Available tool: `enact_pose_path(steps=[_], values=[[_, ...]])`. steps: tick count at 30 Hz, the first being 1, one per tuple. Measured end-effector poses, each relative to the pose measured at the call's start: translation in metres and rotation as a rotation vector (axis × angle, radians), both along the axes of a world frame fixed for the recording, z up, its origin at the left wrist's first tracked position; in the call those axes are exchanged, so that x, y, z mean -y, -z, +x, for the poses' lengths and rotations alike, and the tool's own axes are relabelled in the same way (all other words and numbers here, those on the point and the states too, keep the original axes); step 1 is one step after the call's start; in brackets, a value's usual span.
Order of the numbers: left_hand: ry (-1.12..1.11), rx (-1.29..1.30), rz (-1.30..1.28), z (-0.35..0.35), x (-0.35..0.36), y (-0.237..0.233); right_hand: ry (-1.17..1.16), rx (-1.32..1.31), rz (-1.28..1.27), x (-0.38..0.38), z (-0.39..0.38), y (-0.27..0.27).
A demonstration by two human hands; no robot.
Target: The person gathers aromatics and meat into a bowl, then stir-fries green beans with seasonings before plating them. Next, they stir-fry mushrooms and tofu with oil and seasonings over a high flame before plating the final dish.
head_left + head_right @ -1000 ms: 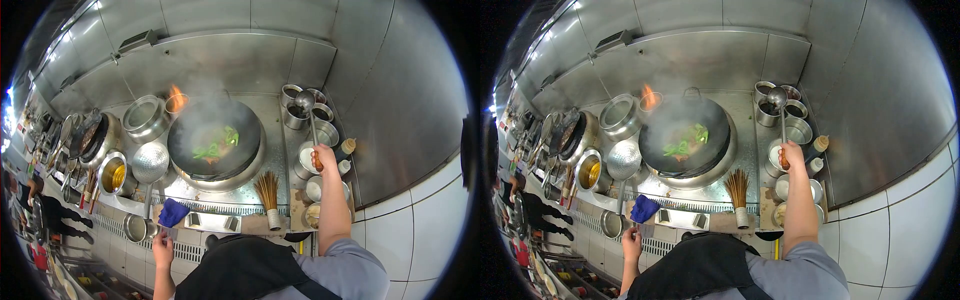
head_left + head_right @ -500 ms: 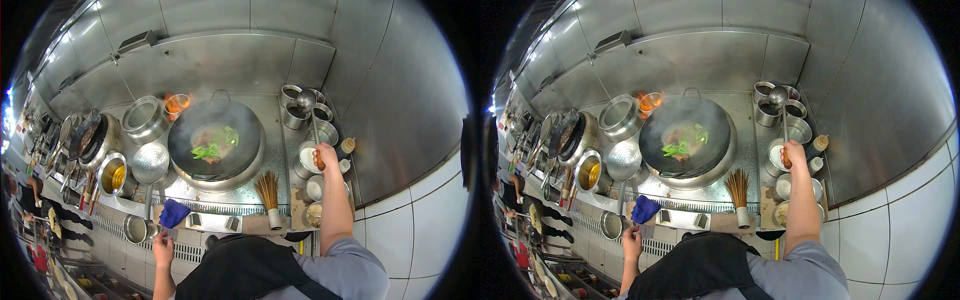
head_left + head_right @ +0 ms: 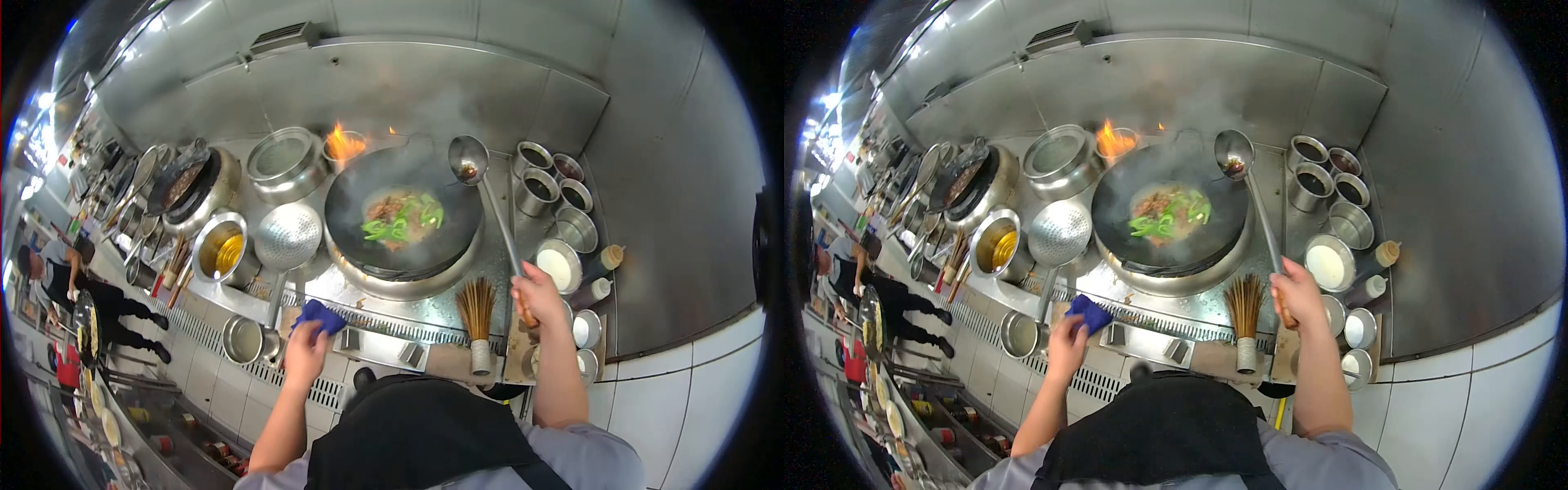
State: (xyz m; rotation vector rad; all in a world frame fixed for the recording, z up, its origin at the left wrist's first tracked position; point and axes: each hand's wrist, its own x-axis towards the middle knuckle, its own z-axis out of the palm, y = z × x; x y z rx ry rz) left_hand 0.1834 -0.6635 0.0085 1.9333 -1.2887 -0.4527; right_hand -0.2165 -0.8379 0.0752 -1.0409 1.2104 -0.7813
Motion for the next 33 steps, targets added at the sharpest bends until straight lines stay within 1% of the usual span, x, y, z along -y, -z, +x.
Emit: enact_pose_path(steps=[1,3,4,6,7,9,10,12,13,14,16,17,18,20,21,23,24,26,27,28,30,31,32,33], values=[[0.062,0.06,-0.083,-0.006,0.018,-0.004,0.024,-0.062,-0.039,0.008,0.017,0.023],[0.183,0.182,-0.225,-0.016,0.053,-0.008,0.016,-0.326,-0.031,0.003,0.06,0.031],[0.245,0.242,-0.287,-0.024,0.07,-0.012,0.011,-0.442,-0.066,0.001,0.076,0.05],[0.301,0.294,-0.344,-0.041,0.097,-0.025,-0.194,-0.219,-0.032,-0.006,0.09,0.056],[0.298,0.289,-0.342,-0.044,0.109,-0.025,-0.197,-0.224,-0.03,-0.013,0.093,0.057],[0.448,0.407,-0.251,-0.047,0.128,-0.021,-0.285,-0.516,-0.36,-0.036,0.095,0.054],[0.442,0.404,-0.249,-0.048,0.135,-0.021,-0.292,-0.518,-0.359,-0.045,0.097,0.052],[0.577,0.574,-0.014,-0.051,0.145,-0.019,-0.259,-0.45,-0.291,-0.064,0.096,0.042],[0.56,0.646,-0.085,-0.053,0.15,-0.012,-0.286,-0.33,-0.025,-0.063,0.098,0.017],[0.574,0.636,-0.078,-0.055,0.156,-0.008,-0.277,-0.335,-0.01,-0.056,0.102,0.014],[0.615,0.654,0.045,-0.061,0.167,-0.002,-0.339,-0.602,-0.224,-0.048,0.103,0.015],[0.587,0.688,-0.025,-0.062,0.167,0.001,-0.317,-0.788,-0.377,-0.049,0.105,0.023],[0.594,0.692,-0.033,-0.063,0.163,0.004,-0.306,-0.789,-0.379,-0.055,0.103,0.021],[0.641,0.64,0.031,-0.065,0.152,-0.015,-0.281,-0.746,-0.5,-0.059,0.096,0.007],[0.645,0.633,-0.048,-0.063,0.152,-0.007,-0.269,-0.745,-0.503,-0.056,0.094,-0.003],[0.656,0.612,0.012,-0.059,0.162,0.005,-0.191,-0.084,0.04,-0.067,0.084,-0.015],[0.64,0.618,0.028,-0.055,0.172,0.004,-0.215,0.194,0.172,-0.058,0.078,-0.008],[0.613,0.668,-0.074,-0.056,0.162,0.002,-0.079,-0.151,0.007,-0.053,0.088,0.04],[0.613,0.647,-0.106,-0.055,0.166,0.0,-0.11,-0.664,-0.528,-0.057,0.093,0.059],[0.625,0.618,-0.117,-0.055,0.164,0.002,-0.064,-0.257,-0.126,-0.059,0.099,0.039],[0.624,0.605,-0.007,-0.056,0.175,0.011,0.003,0.182,0.038,-0.05,0.08,0.034],[0.614,0.635,0.009,-0.054,0.179,0.019,0.075,0.198,0.046,-0.048,0.072,0.022],[0.595,0.647,-0.026,-0.055,0.174,0.014,0.144,0.263,0.089,-0.048,0.057,0.009],[0.59,0.657,-0.068,-0.058,0.167,0.007,0.19,0.307,0.057,-0.041,0.037,0.005]])
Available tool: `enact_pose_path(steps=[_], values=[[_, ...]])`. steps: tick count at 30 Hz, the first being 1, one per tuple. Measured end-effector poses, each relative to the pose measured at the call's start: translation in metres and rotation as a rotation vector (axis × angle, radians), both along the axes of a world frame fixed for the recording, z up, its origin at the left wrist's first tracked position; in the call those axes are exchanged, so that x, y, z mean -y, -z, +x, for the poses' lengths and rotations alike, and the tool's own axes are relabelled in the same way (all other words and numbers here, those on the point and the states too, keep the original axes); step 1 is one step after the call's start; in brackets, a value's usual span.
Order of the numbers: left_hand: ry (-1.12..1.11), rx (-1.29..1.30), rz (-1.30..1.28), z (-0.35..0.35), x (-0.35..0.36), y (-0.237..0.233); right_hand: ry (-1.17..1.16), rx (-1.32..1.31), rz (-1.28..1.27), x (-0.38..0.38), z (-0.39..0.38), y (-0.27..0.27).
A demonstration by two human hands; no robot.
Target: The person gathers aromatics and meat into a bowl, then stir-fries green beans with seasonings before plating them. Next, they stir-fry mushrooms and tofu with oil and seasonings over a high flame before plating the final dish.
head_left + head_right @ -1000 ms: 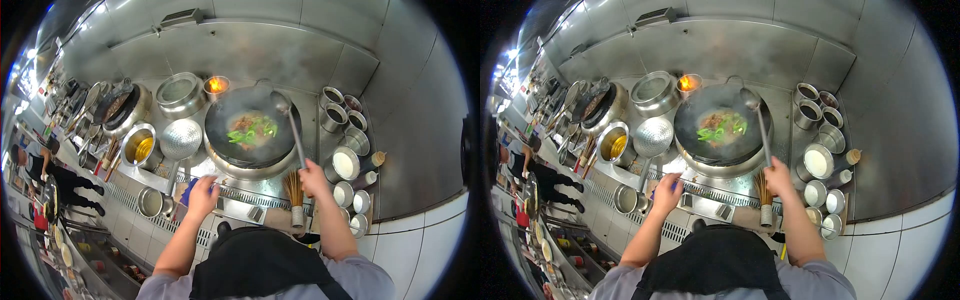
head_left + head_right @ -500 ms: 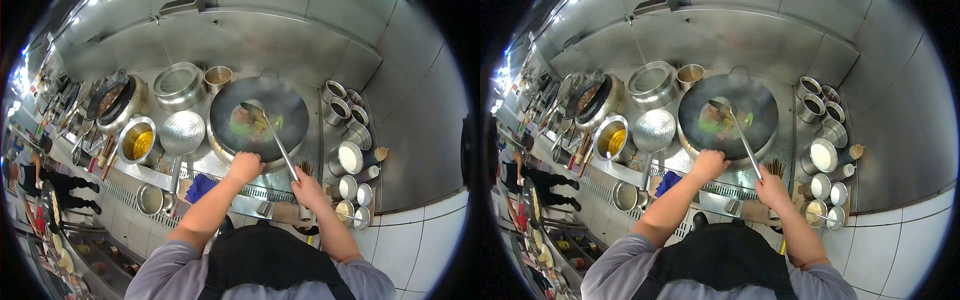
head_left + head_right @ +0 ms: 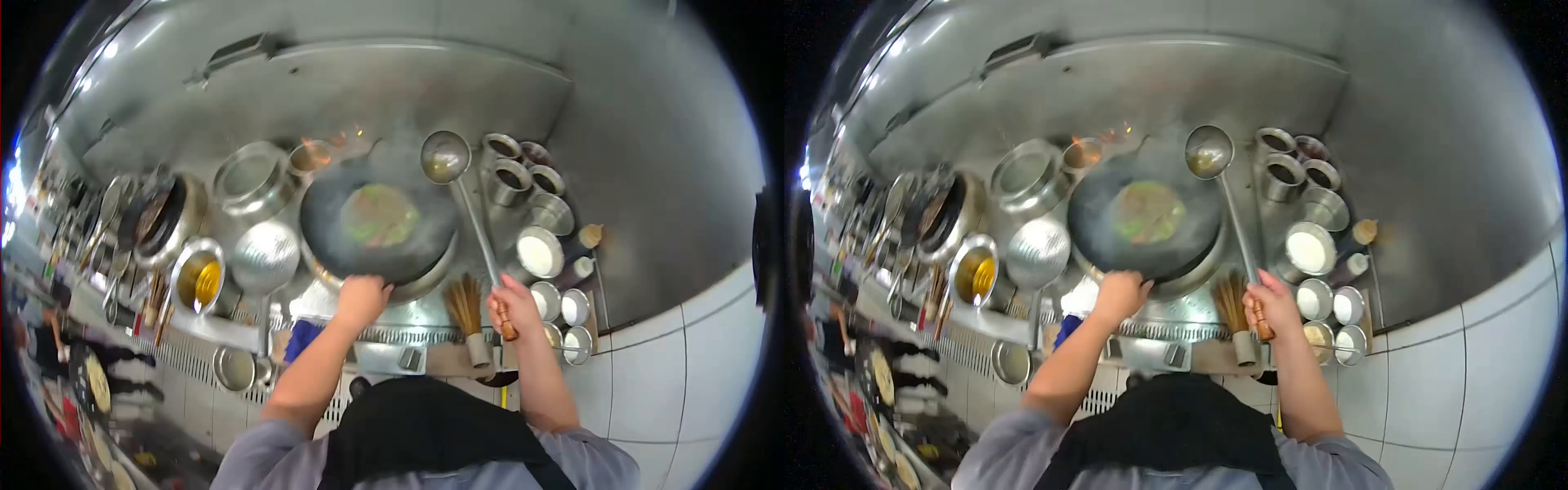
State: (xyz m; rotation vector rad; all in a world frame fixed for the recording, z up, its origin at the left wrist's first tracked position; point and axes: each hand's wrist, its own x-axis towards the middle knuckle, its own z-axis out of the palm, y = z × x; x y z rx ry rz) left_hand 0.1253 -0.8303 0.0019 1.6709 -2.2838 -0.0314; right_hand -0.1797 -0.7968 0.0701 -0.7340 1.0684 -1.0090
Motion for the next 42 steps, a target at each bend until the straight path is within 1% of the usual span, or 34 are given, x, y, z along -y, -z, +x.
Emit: enact_pose_path(steps=[1,2,3,5,6,8,10,11,13,15,17,19,22,26,32,34,37,38,39,41,42], values=[[0.021,-0.046,-0.031,-0.001,-0.006,-0.011,0.059,0.041,-0.02,0.001,-0.02,-0.003],[0.026,-0.045,0.051,-0.001,-0.003,-0.011,0.201,-0.127,-0.056,-0.002,-0.046,-0.01],[0.008,-0.052,0.017,-0.001,-0.003,-0.009,0.285,-0.292,-0.107,0.02,-0.06,-0.023],[-0.025,-0.066,0.112,0.003,-0.001,-0.006,0.354,-0.477,-0.176,0.051,-0.095,-0.014],[-0.011,-0.063,0.102,0.0,-0.005,-0.014,0.37,-0.475,-0.182,0.067,-0.113,-0.004],[-0.027,-0.236,-0.188,-0.007,-0.028,-0.036,0.453,-0.558,-0.16,0.097,-0.145,0.018],[-0.078,-0.283,-0.294,0.0,-0.047,-0.033,0.469,-0.558,-0.143,0.119,-0.165,0.026],[-0.139,-0.299,-0.292,0.003,-0.057,-0.034,0.479,-0.557,-0.124,0.129,-0.172,0.031],[-0.168,-0.329,-0.3,0.012,-0.076,-0.03,0.501,-0.544,-0.093,0.141,-0.18,0.041],[-0.283,-0.299,-0.212,0.02,-0.099,-0.022,0.512,-0.545,-0.028,0.146,-0.182,0.048],[-0.307,-0.266,-0.191,0.021,-0.119,-0.021,0.519,-0.487,0.003,0.15,-0.188,0.053],[-0.338,-0.234,-0.165,0.025,-0.137,-0.016,0.507,-0.236,0.037,0.143,-0.191,0.047],[-0.441,-0.243,-0.104,0.026,-0.155,-0.01,0.466,-0.167,0.042,0.134,-0.196,0.035],[-0.443,-0.231,-0.106,0.021,-0.169,-0.006,0.471,-0.175,0.016,0.13,-0.203,0.026],[-0.433,-0.232,-0.084,0.013,-0.179,-0.009,0.522,-0.104,0.005,0.126,-0.207,0.019],[-0.435,-0.237,-0.078,0.012,-0.182,-0.01,0.457,-0.037,0.007,0.124,-0.21,0.018],[-0.46,-0.241,-0.056,0.012,-0.188,-0.009,0.391,-0.043,-0.03,0.112,-0.205,0.015],[-0.475,-0.238,-0.042,0.013,-0.19,-0.009,0.438,-0.094,-0.043,0.103,-0.195,0.009],[-0.493,-0.238,-0.043,0.014,-0.192,-0.008,0.42,-0.094,-0.043,0.09,-0.185,0.001],[-0.478,-0.247,-0.025,0.017,-0.197,-0.007,0.315,-0.175,-0.056,0.063,-0.164,-0.017],[-0.488,-0.248,-0.038,0.017,-0.198,-0.006,0.291,-0.176,-0.055,0.05,-0.153,-0.021]])
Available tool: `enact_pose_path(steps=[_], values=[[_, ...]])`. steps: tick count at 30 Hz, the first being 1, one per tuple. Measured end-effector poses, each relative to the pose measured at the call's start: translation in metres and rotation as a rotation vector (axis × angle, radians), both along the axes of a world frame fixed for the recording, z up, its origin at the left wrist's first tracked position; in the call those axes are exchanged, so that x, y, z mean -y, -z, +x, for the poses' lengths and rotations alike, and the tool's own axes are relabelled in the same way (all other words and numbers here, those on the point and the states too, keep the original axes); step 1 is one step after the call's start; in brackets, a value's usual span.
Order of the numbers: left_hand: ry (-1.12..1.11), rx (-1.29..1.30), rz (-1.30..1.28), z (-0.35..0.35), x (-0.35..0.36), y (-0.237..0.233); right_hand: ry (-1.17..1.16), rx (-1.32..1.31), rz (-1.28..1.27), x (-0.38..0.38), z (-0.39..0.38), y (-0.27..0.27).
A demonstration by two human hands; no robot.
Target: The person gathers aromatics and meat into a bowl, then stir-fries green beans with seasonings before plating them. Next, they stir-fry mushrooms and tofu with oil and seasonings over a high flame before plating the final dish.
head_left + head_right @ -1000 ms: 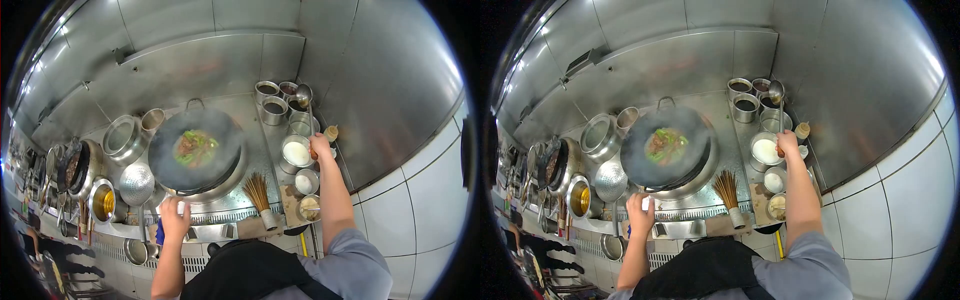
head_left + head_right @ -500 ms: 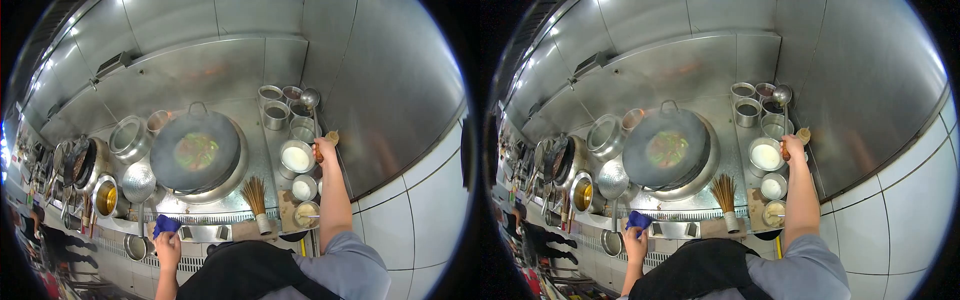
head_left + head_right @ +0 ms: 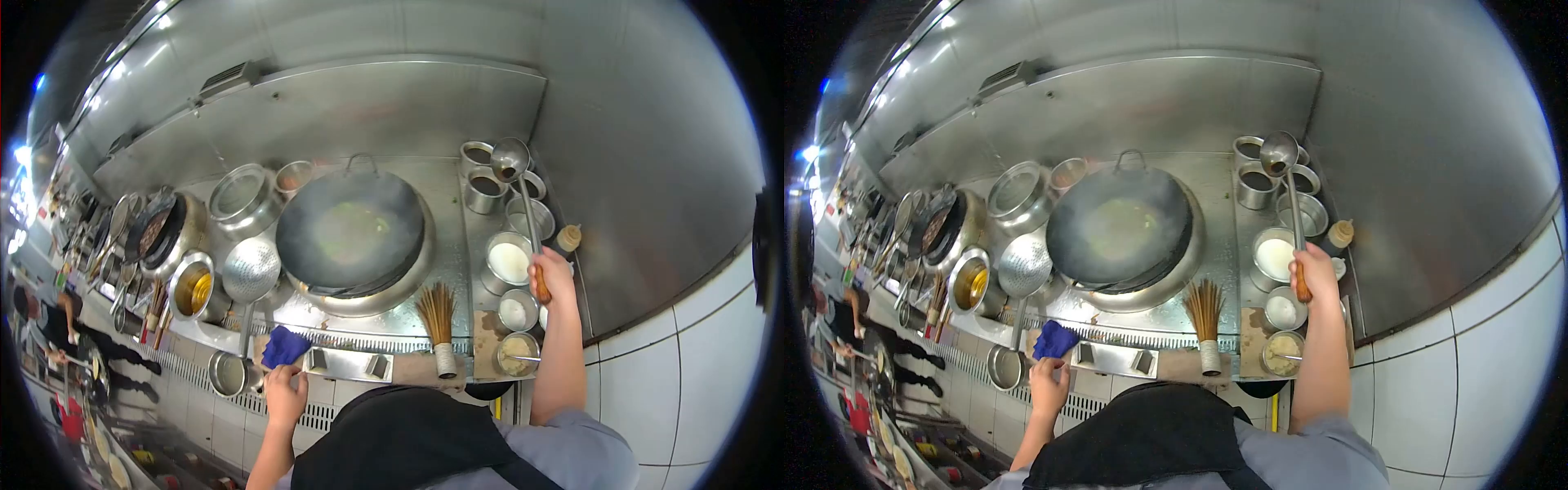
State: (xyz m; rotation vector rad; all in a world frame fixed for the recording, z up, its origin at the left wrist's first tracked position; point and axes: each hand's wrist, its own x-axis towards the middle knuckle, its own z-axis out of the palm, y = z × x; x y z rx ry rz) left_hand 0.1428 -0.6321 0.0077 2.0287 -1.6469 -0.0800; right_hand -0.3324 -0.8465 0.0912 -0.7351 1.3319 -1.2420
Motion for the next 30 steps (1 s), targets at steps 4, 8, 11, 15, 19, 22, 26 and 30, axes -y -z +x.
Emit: enact_pose_path(steps=[4,8,11,15,19,22,26,30], values=[[0.03,-0.035,-0.02,0.008,-0.004,0.006,-0.258,0.023,0.001,-0.031,0.048,-0.009],[0.064,-0.062,-0.034,0.018,-0.008,0.003,-0.386,0.057,0.034,-0.021,0.109,0.006],[0.068,-0.096,-0.03,0.028,-0.02,0.01,-0.475,-0.158,-0.001,0.011,0.164,0.041],[0.059,-0.171,-0.019,0.039,-0.044,0.029,-0.531,-0.485,0.004,0.015,0.24,0.078],[0.149,-0.297,0.04,0.049,-0.057,0.046,-0.746,-0.608,0.039,-0.018,0.232,0.044],[0.18,-0.416,0.014,0.051,-0.048,0.043,-0.629,-1.508,-0.183,-0.072,0.221,0.02],[0.347,-0.556,-0.013,0.036,-0.013,0.023,-0.492,-1.559,-0.085,-0.108,0.189,0.042],[0.556,-0.662,-0.028,-0.011,0.035,0.006,-0.357,-1.361,-0.03,-0.135,0.193,0.054]])
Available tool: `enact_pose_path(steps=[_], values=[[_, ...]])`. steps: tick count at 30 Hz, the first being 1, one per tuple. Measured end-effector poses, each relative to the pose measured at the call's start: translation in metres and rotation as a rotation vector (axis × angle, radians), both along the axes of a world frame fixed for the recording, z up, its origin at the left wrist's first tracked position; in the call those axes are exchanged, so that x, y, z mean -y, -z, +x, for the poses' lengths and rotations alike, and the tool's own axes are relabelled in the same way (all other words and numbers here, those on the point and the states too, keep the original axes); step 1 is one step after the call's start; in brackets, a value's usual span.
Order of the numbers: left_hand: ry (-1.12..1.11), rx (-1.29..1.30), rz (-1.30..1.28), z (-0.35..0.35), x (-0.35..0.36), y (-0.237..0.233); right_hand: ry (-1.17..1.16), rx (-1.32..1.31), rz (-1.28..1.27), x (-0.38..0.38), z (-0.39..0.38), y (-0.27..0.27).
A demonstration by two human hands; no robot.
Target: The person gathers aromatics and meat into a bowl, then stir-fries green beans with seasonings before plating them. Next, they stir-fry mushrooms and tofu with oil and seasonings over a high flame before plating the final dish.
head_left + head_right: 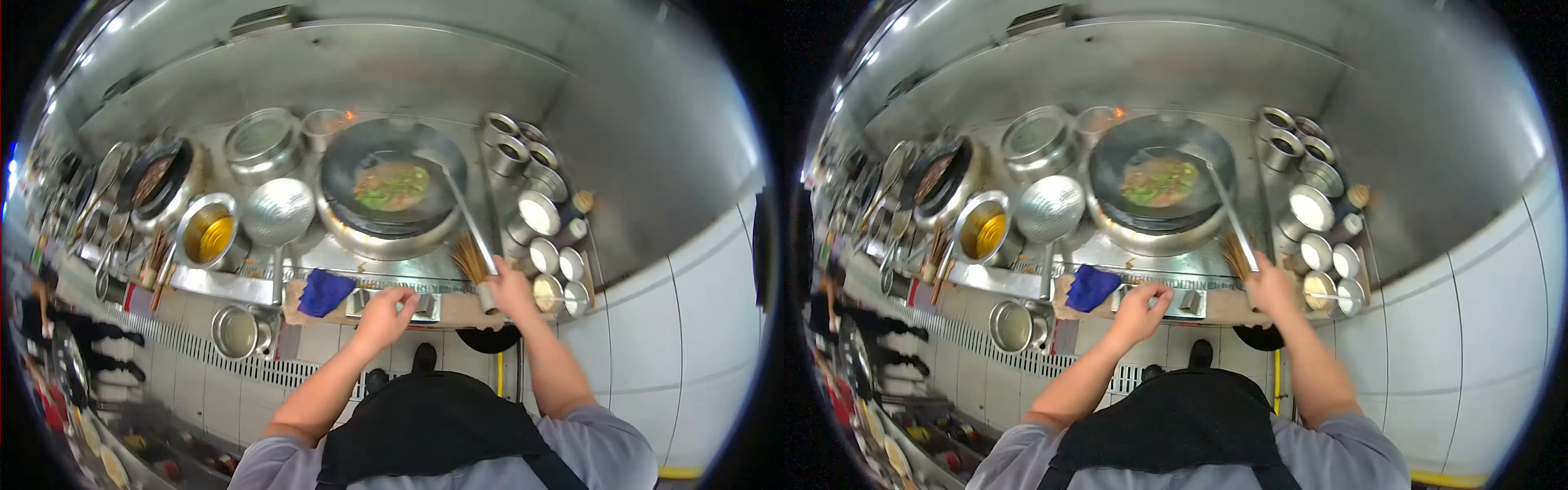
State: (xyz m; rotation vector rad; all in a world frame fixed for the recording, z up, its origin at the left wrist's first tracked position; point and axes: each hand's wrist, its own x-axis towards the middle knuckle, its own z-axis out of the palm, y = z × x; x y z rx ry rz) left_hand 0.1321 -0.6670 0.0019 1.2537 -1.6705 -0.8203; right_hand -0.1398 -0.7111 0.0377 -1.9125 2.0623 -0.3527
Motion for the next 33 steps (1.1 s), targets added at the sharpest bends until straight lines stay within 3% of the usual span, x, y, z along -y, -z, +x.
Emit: enact_pose_path(steps=[1,2,3,4,5,6,8,9,10,11,12,13,15,16,18,19,21,23,24,26,27,30,33], values=[[0.046,-0.014,0.039,-0.012,0.014,-0.009,0.019,0.278,-0.139,-0.01,0.016,0.007],[0.104,-0.024,0.081,-0.029,0.029,-0.017,0.044,0.475,-0.095,-0.012,0.027,0.027],[0.107,-0.066,0.185,-0.043,0.046,-0.015,0.07,0.535,-0.077,-0.029,0.056,-0.004],[0.131,-0.134,0.148,-0.055,0.065,-0.007,-0.059,0.649,-0.256,-0.028,0.065,0.031],[0.184,-0.298,0.231,-0.061,0.084,-0.004,-0.098,0.57,0.032,-0.043,0.076,-0.013],[0.184,-0.574,0.498,-0.063,0.076,-0.044,-0.328,0.534,-0.133,-0.044,0.072,-0.009],[-0.027,-0.491,0.476,-0.047,0.084,-0.041,-0.237,0.454,-0.268,-0.037,0.022,0.001],[-0.178,-0.252,0.493,-0.032,0.081,-0.042,-0.191,0.361,-0.378,-0.035,-0.01,0.005],[-0.314,-0.061,0.181,-0.007,0.09,-0.003,0.086,0.438,-0.397,-0.039,-0.049,-0.01],[-0.355,0.093,0.113,0.004,0.078,-0.018,0.492,0.294,-0.202,-0.047,-0.084,-0.039],[-0.414,0.185,0.007,0.007,0.066,-0.026,0.621,0.331,-0.459,-0.045,-0.146,0.01],[-0.464,0.262,-0.024,0.018,0.058,-0.021,0.692,0.333,-0.501,-0.051,-0.189,0.013],[-0.469,0.306,-0.099,0.025,0.039,-0.035,1.042,0.69,-0.456,-0.051,-0.262,0.067],[-0.451,0.354,-0.013,0.034,0.032,-0.043,1.051,0.699,-0.446,-0.049,-0.275,0.082],[-0.369,0.442,0.074,0.046,0.023,-0.063,1.007,1.542,-0.059,-0.047,-0.298,0.101],[-0.344,0.504,0.116,0.042,0.019,-0.082,1.01,1.548,-0.051,-0.045,-0.296,0.104],[-0.352,0.642,0.154,0.006,0.009,-0.125,0.711,1.493,-0.068,-0.039,-0.264,0.098],[-0.367,0.776,0.191,-0.026,0.008,-0.148,0.402,0.884,-0.035,-0.039,-0.238,0.083],[-0.285,0.852,0.17,-0.037,0.009,-0.154,0.393,0.892,-0.03,-0.042,-0.237,0.077],[-0.191,0.964,0.201,-0.056,0.014,-0.16,-0.216,0.391,-0.391,-0.045,-0.238,0.062],[-0.206,0.972,0.208,-0.068,0.016,-0.164,-0.229,0.404,-0.389,-0.044,-0.242,0.047],[-0.053,1.098,0.161,-0.089,0.022,-0.171,0.109,0.681,-0.406,-0.035,-0.255,0.013],[-0.001,1.081,0.186,-0.11,0.027,-0.18,0.264,0.825,-0.427,0.007,-0.266,0.042]])
